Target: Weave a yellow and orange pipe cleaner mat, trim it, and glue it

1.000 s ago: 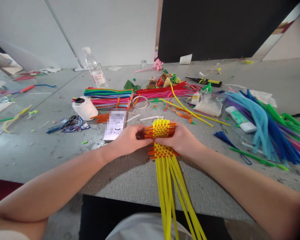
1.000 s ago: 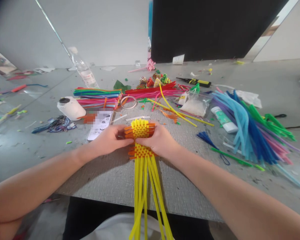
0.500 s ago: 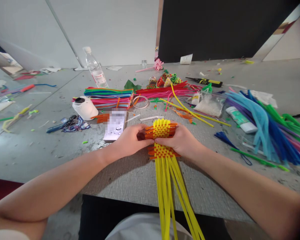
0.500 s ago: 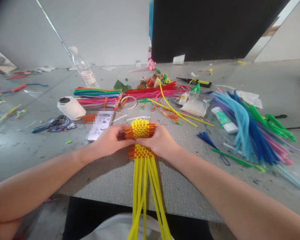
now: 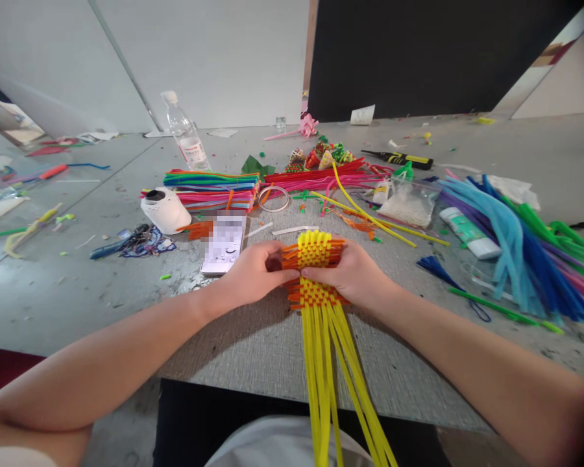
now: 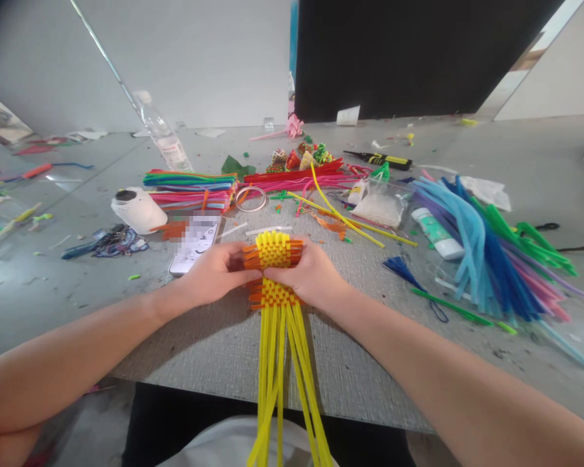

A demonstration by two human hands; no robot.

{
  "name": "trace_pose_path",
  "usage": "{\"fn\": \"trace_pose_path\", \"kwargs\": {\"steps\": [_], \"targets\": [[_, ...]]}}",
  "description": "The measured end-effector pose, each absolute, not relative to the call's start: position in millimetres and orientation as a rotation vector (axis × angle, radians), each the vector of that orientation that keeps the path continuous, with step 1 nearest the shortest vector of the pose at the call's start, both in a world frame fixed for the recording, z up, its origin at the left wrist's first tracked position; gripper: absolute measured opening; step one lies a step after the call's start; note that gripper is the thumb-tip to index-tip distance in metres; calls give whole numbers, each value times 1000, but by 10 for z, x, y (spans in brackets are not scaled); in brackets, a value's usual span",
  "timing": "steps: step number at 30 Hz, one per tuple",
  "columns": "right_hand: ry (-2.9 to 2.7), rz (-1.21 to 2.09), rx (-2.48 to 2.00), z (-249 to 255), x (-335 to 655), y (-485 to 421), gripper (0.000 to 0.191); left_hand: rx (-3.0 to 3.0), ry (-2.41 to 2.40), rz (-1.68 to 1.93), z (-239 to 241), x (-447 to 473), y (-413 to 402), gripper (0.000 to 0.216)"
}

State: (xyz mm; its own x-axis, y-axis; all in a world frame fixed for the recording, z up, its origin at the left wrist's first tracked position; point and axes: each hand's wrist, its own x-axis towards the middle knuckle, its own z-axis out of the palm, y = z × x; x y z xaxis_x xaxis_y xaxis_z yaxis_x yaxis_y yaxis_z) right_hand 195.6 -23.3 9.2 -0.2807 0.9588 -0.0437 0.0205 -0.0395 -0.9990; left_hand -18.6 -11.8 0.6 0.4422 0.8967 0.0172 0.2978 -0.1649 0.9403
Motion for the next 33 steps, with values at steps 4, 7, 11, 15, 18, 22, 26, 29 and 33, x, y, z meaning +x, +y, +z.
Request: {"fn": "trace_pose_path", "kwargs": {"steps": [4, 7, 11, 15, 18, 22, 26, 29, 33], "targets": [[-1418, 1438, -1122, 111, 1949, -237, 34, 1718, 1060, 764, 31, -181, -130, 32], [-1400, 1450, -1117, 101, 1946, -239, 35, 1733, 1067, 750, 66, -177, -139, 31], [-1395, 1456, -1091, 93, 1940, -237, 36, 1780, 1116, 739, 77, -183, -145, 30], [-1399, 1430, -1084, 113, 1933, -235, 33, 1769, 1085, 761, 48, -187, -146, 27], [-1410, 1425, -1066, 123, 1933, -238, 30, 1702, 1037, 776, 42, -187, -144, 26], [-1396, 1451, -1082, 103, 1941, -242, 33, 1695, 1050, 781, 68, -182, -152, 30], [-1372, 1462, -1112, 78, 1948, -239, 36, 1745, 1071, 804, 77, -178, -167, 36], [-1381, 1466, -1099, 67, 1954, -235, 35, 1768, 1070, 818, 58, -180, -162, 37], [-1362, 1459, -1125, 55, 1961, -235, 40, 1745, 1055, 805, 45, -193, -144, 44]]}}
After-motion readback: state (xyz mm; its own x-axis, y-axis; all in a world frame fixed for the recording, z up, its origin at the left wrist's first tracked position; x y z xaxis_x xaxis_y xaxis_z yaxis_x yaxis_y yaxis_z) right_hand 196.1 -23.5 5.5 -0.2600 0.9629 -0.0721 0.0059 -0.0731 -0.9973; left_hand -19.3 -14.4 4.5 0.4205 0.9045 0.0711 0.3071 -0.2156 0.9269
